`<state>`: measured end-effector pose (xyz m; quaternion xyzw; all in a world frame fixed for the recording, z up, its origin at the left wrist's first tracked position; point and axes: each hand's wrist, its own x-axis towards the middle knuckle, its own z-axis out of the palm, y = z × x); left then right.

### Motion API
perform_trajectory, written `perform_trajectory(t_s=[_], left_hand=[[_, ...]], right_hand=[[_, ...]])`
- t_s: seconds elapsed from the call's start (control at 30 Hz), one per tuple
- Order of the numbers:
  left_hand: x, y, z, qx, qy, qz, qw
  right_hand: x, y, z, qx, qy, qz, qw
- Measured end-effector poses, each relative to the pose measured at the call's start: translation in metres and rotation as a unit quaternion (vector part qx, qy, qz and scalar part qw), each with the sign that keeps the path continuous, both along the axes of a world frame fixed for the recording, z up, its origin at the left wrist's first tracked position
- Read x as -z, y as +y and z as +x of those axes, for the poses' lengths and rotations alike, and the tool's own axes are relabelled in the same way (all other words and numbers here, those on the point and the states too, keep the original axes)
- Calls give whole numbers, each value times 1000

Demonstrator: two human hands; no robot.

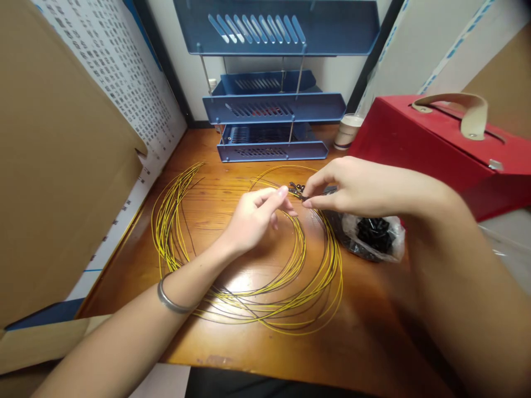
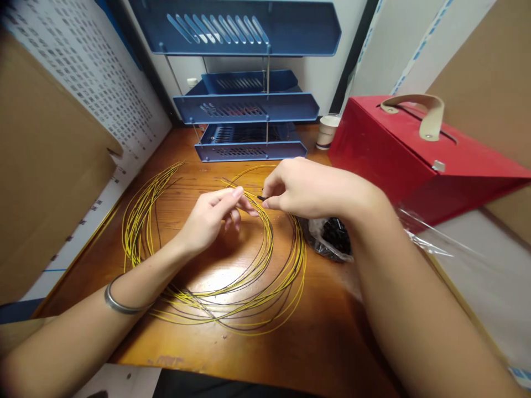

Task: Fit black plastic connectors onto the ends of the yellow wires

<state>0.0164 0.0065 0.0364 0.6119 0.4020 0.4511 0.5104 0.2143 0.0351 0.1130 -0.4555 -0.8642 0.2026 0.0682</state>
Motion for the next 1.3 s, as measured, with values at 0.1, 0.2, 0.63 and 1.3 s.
perform_trajectory(t_s=[0.1,0.2,0.63,1.3], left_hand=[[1,-1,1,9,5,-1,1000],[2,1,-1,-4,15,1,1000],[0,40,-40,-212,105,15,972],[27,-1,18,-19,-62,-125,990]], right_hand=[[2,-3,-7,-26,18,-12,999],[6,-5,-12,-30,42,-9,999],[17,-9,-8,69,-17,105,992],[87,-73,-33,248,268,219,905]])
